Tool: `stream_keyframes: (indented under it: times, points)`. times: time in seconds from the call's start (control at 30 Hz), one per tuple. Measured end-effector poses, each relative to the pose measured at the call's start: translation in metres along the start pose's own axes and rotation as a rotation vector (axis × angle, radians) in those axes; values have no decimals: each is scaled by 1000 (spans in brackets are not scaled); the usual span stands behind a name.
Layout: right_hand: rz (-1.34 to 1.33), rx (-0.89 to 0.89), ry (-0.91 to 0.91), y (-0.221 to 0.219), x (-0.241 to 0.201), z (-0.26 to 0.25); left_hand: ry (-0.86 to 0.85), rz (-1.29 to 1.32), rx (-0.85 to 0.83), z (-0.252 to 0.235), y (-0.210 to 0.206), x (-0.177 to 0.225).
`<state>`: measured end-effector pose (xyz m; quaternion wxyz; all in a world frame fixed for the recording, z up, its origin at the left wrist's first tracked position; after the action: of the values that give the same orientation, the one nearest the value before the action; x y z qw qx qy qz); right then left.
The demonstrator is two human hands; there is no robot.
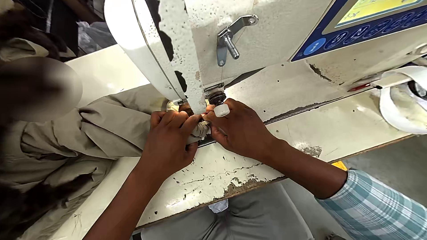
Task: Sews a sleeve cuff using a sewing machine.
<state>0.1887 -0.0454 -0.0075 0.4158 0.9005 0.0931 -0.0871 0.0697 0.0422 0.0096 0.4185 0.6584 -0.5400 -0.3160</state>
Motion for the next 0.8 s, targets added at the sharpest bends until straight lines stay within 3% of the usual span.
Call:
stream_keyframes:
  times: [0.8]
  points:
    - [23, 70, -88, -1, -5, -11, 48, 48, -10, 0, -1, -4]
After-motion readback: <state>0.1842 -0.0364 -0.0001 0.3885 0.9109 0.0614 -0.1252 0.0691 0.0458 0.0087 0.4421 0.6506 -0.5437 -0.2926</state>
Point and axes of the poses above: each hand's wrist, its own z-axis away from the middle knuckle, its own y-axis out of the back of the hand, x = y × z, the point moved 7 cm from there along -z, towards the middle knuckle, and after that the axes turned 12 degrees about x, right-handed, at the moved point
